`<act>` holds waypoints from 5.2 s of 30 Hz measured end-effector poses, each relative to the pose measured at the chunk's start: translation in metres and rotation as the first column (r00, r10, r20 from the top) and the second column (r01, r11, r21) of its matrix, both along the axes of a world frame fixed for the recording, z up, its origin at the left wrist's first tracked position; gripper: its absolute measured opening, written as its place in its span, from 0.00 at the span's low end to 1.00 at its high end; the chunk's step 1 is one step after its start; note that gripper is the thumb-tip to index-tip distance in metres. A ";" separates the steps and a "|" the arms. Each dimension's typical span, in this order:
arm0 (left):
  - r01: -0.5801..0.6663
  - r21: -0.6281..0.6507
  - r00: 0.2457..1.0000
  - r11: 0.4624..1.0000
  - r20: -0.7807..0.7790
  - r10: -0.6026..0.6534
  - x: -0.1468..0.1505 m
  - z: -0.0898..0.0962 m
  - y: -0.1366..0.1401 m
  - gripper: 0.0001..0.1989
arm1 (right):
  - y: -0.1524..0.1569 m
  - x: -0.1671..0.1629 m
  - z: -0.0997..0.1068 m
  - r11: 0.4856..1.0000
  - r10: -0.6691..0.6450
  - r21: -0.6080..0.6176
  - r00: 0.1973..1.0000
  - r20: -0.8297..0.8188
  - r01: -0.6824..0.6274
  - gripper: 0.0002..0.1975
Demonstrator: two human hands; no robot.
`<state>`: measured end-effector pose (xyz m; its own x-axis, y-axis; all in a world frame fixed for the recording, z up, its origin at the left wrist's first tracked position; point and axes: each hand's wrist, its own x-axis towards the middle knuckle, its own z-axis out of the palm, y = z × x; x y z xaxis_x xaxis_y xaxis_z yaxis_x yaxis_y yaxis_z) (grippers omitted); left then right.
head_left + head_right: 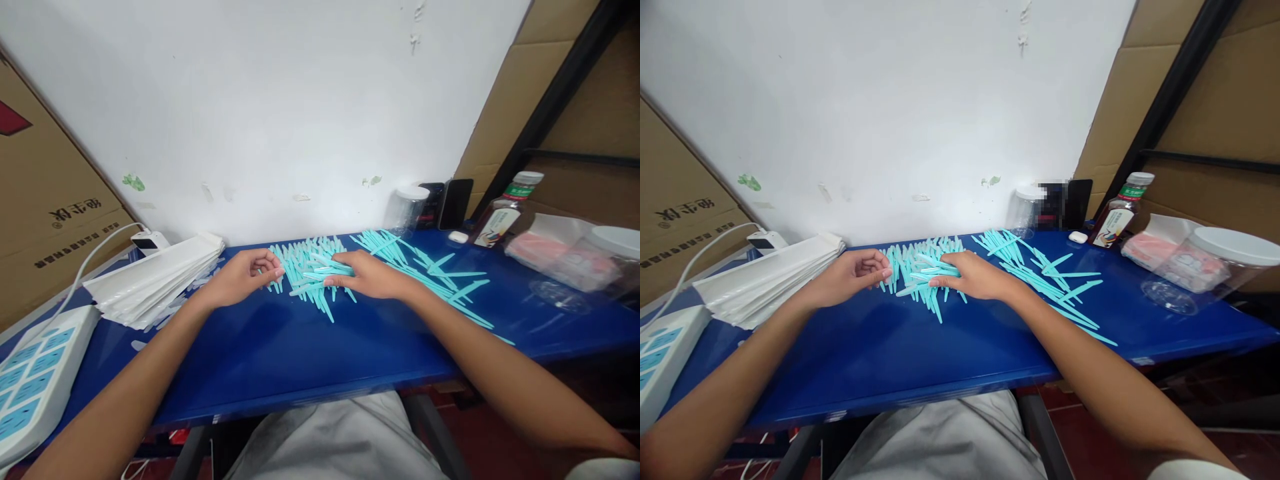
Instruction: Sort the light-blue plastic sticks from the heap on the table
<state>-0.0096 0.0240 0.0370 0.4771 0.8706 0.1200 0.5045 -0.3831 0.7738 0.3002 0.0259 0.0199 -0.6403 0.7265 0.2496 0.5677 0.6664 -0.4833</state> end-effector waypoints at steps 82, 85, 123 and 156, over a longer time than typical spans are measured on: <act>-0.299 0.007 0.881 0.954 0.386 0.273 0.045 -0.034 -0.016 0.17 | -0.003 -0.004 -0.002 0.999 0.015 0.029 0.999 -0.050 -0.013 0.23; -0.287 0.043 0.897 0.957 0.363 0.252 0.048 -0.036 -0.020 0.17 | -0.004 -0.007 -0.003 1.000 0.018 0.009 0.996 -0.085 -0.018 0.23; -0.189 0.120 0.725 0.975 -0.652 0.221 -0.088 -0.023 0.053 0.27 | 0.003 0.003 -0.002 0.994 -0.085 0.071 0.992 0.089 0.078 0.21; 0.054 -0.428 0.893 0.902 0.424 0.148 0.015 -0.029 0.004 0.27 | 0.005 0.000 -0.004 0.998 -0.048 0.044 0.999 0.012 0.047 0.22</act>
